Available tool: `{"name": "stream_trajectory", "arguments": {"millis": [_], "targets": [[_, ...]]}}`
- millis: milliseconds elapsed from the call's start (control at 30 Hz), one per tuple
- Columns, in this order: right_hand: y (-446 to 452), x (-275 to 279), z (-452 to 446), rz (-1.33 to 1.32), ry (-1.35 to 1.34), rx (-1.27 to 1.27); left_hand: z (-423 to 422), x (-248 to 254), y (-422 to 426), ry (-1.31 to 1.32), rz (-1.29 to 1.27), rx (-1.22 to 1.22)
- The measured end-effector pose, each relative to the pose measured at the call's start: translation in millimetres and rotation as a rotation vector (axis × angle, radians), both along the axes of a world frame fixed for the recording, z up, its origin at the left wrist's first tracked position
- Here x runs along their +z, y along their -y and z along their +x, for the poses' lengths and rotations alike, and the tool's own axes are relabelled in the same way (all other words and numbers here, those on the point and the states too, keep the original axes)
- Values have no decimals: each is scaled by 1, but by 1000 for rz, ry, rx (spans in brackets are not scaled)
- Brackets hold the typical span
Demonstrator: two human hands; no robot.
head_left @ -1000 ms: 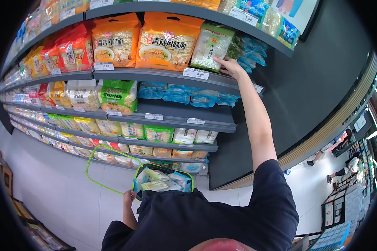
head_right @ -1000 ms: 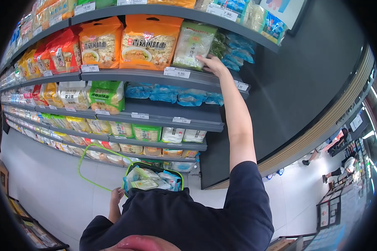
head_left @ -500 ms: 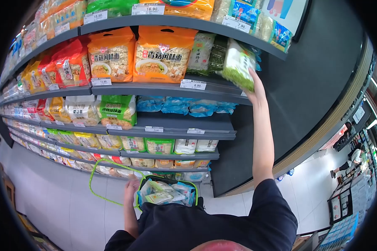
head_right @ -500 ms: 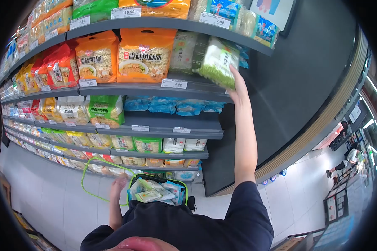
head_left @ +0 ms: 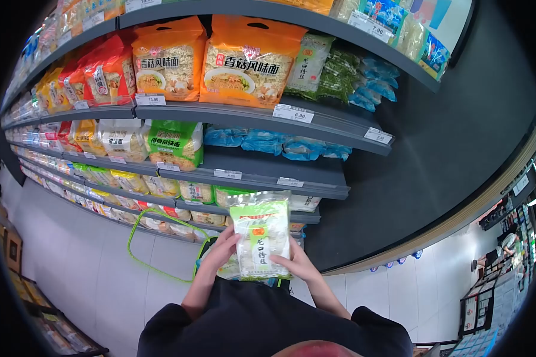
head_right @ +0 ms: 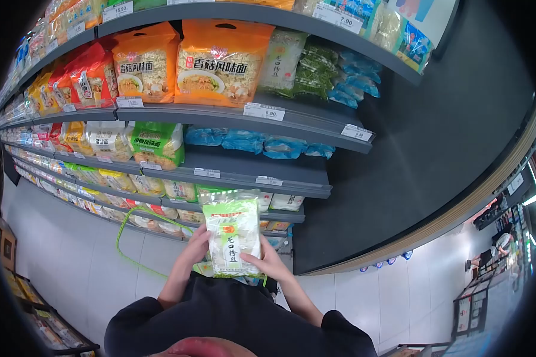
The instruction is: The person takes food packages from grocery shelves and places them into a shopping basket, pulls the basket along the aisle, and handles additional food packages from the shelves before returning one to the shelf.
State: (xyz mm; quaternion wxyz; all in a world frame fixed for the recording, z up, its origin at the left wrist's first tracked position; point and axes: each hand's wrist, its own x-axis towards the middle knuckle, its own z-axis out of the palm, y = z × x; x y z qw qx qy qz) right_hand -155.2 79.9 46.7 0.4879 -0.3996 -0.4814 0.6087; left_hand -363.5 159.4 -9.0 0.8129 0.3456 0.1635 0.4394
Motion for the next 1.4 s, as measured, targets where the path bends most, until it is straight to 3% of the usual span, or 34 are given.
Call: {"name": "stream_trajectory", "arguments": {"millis": [67,167,300,500,567,633,733,833,900,967,1033,1067,1167,1200,1233,1300,1367,1400], "targets": [[0,-13,-6,-11,60,20,8,7,-6,-269,136,192],[-5,-28,1,-73,172,66,20,1,-1,-395,82,316],[-18,-21,-4,-142,178,-218,29,-2,6,-569,187,350],[-38,-33,1,-174,173,-340,21,-7,-1,-420,103,237],[-45,-38,9,-237,-204,-487,20,-11,2,-367,120,198],[-48,-22,19,-258,-299,-510,19,12,13,-681,321,78],[-47,-7,25,-290,-317,-486,18,11,20,-622,214,43],[-38,2,23,-291,-402,-277,12,11,23,-673,205,94],[-32,-2,22,-234,-565,31,4,3,22,-489,5,73],[-31,-11,10,-242,-524,112,1,-11,25,-461,-59,33],[-28,-34,-7,-199,-221,74,0,-22,29,-204,-223,-54],[-25,-41,-9,-200,-225,71,-2,-43,28,-170,-237,-165],[-19,-37,-11,-262,-275,226,5,-44,33,-41,-259,-285],[-20,-18,-12,-195,-365,261,2,-44,32,7,-282,-440],[-20,-8,-11,-126,-455,294,5,-39,33,5,-285,-443],[-25,-27,-7,-202,-587,257,11,-28,38,-276,-294,-408],[-28,-54,-1,-118,-708,144,16,-36,33,-343,-175,-485],[-23,-37,0,-82,-679,76,21,-26,29,-315,-92,-630]]}}
